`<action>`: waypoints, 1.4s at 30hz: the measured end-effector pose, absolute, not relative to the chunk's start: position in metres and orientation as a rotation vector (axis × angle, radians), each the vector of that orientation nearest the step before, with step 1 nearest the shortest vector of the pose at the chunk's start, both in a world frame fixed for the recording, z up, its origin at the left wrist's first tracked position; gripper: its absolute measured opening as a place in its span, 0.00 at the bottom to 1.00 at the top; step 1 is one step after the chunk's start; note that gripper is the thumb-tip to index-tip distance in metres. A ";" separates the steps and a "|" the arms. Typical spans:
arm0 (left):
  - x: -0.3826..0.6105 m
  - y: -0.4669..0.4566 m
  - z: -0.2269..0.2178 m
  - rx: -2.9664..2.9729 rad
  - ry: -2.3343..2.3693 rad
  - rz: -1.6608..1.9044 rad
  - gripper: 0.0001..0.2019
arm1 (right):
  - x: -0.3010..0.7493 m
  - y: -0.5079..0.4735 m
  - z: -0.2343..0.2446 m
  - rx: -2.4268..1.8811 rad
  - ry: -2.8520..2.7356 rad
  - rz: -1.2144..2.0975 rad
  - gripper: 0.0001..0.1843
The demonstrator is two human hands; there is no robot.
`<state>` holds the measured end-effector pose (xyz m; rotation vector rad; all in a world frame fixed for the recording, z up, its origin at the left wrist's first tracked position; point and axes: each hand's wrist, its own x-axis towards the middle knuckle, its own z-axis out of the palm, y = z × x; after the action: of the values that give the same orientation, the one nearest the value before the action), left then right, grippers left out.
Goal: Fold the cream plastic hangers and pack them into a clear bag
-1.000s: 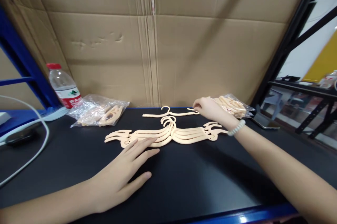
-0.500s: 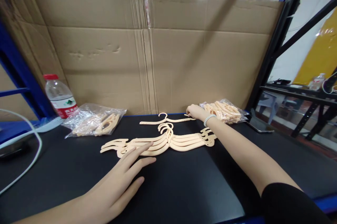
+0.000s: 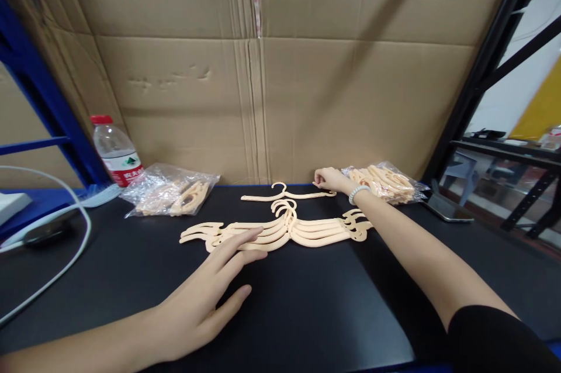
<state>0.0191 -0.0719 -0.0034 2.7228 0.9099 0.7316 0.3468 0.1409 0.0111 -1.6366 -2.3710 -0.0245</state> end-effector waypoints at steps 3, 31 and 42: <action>0.018 -0.071 0.003 2.689 0.873 0.713 0.24 | 0.337 0.134 0.019 -1.503 -2.298 -0.046 0.07; 0.028 -0.059 0.011 1.243 0.925 1.108 0.13 | 0.262 0.101 0.015 -1.391 -2.265 0.187 0.08; 0.026 -0.055 0.007 1.165 0.856 1.138 0.15 | 0.262 0.123 -0.006 -1.391 -2.141 0.197 0.04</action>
<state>0.0256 -0.0547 0.0071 1.1653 0.8565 1.1381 0.2619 0.1230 -0.0057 -1.3910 -2.1412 0.1968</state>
